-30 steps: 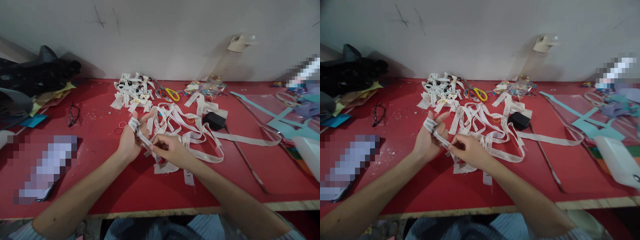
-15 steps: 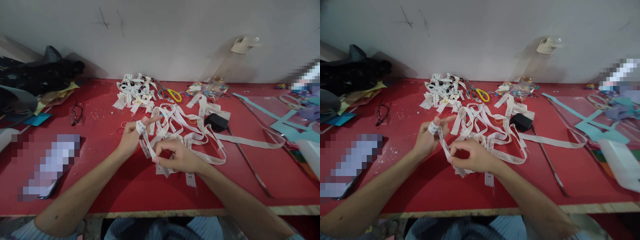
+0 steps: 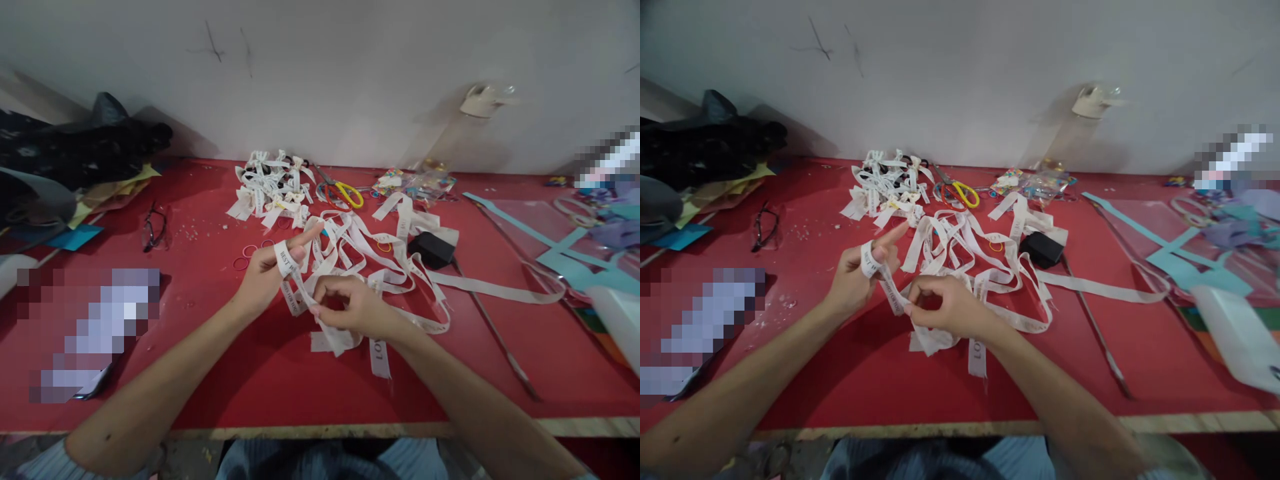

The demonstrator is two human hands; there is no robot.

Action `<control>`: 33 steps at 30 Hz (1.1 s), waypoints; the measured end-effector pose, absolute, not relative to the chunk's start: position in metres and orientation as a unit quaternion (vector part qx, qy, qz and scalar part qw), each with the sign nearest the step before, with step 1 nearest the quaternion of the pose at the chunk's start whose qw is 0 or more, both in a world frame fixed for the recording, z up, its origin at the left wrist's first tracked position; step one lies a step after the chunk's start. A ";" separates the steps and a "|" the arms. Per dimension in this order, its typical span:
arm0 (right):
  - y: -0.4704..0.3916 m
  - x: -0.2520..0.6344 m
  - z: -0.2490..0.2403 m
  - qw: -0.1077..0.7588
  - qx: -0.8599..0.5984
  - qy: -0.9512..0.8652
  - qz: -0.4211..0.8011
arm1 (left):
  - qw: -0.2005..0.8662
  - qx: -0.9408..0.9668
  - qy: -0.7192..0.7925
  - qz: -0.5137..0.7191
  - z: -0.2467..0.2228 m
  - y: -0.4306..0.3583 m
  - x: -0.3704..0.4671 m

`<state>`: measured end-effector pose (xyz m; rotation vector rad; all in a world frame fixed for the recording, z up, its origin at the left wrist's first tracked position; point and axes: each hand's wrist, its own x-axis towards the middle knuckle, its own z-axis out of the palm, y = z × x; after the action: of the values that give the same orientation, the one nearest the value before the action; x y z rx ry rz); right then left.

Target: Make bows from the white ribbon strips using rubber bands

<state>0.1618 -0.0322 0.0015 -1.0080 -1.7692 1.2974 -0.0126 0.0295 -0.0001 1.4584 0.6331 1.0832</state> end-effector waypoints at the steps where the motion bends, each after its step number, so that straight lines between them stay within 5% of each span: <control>1: -0.034 0.158 0.000 0.366 -0.409 -0.673 0.496 | 0.558 0.628 0.287 0.460 0.002 0.028 -0.011; 9: -0.046 0.138 -0.004 0.441 -0.442 -0.678 0.389 | 0.544 0.635 0.339 0.431 0.011 0.008 0.003; 24: -0.042 0.147 -0.001 0.406 -0.452 -0.641 0.468 | 0.557 0.542 0.322 0.541 -0.002 0.021 -0.003; 33: -0.047 0.149 -0.004 0.471 -0.444 -0.689 0.325 | 0.542 0.634 0.331 0.442 0.008 0.013 -0.002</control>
<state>0.1488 -0.0472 -0.0040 -1.0873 -1.6882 0.7947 -0.0015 0.0128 0.0077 1.5064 0.7853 1.0495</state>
